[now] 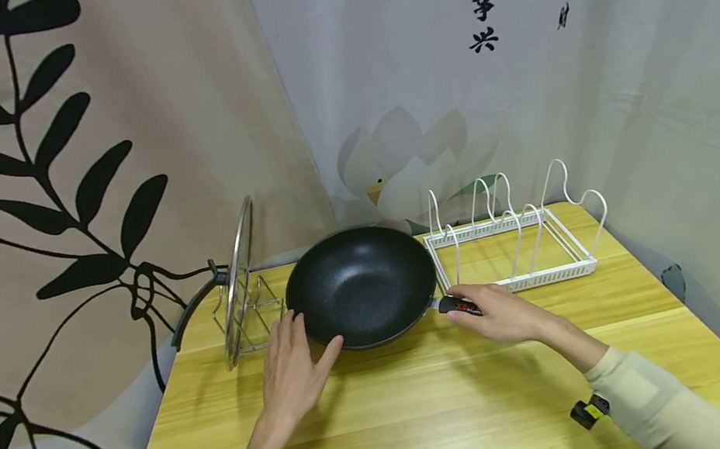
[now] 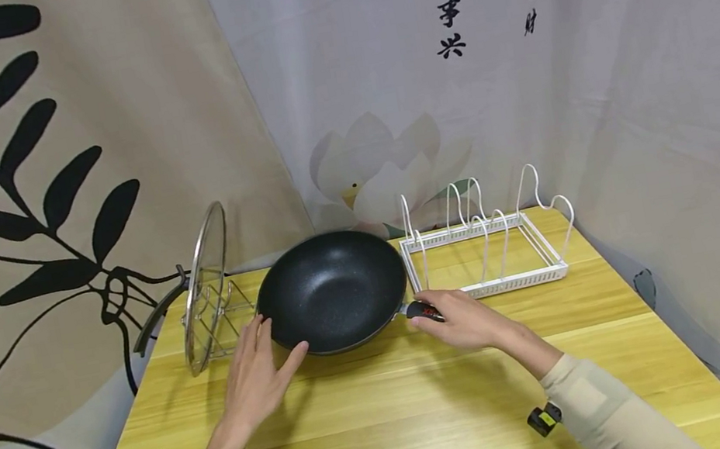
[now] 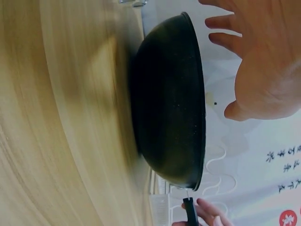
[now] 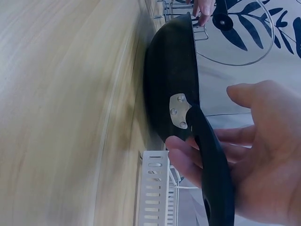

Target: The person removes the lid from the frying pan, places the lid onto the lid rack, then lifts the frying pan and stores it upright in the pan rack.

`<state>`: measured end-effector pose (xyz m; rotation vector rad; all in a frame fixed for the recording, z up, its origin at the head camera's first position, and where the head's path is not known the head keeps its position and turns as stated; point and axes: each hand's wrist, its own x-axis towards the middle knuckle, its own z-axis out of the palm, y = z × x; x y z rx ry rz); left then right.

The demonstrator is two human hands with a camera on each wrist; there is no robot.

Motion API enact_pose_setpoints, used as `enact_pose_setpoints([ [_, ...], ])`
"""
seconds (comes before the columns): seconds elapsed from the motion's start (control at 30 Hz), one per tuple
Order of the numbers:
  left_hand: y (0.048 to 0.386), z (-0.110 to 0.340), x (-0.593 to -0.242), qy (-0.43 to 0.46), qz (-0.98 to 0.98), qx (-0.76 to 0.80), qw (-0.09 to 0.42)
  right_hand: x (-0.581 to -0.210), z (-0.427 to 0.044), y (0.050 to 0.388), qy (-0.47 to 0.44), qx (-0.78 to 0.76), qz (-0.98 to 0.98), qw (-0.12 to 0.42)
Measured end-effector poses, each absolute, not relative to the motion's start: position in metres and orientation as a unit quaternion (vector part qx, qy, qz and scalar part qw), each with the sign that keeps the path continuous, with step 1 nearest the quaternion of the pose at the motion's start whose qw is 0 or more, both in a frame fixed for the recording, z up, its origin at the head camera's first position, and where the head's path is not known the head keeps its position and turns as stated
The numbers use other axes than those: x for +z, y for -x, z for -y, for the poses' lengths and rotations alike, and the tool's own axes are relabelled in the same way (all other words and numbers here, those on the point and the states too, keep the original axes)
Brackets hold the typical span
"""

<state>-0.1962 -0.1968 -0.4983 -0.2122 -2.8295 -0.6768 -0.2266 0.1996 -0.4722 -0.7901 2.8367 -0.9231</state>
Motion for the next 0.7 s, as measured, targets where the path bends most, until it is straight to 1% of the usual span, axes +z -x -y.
enact_pose_setpoints([
  [0.43,0.1941,0.1985,-0.5034,0.063,0.967,-0.219,0.116,-0.4733,-0.202,0.2273,0.252,-0.298,-0.92,0.029],
  [0.7,0.1986,0.1989,-0.5074,0.06,0.971,-0.211,0.099,-0.4745,-0.2036,0.227,0.251,-0.301,-0.92,0.027],
])
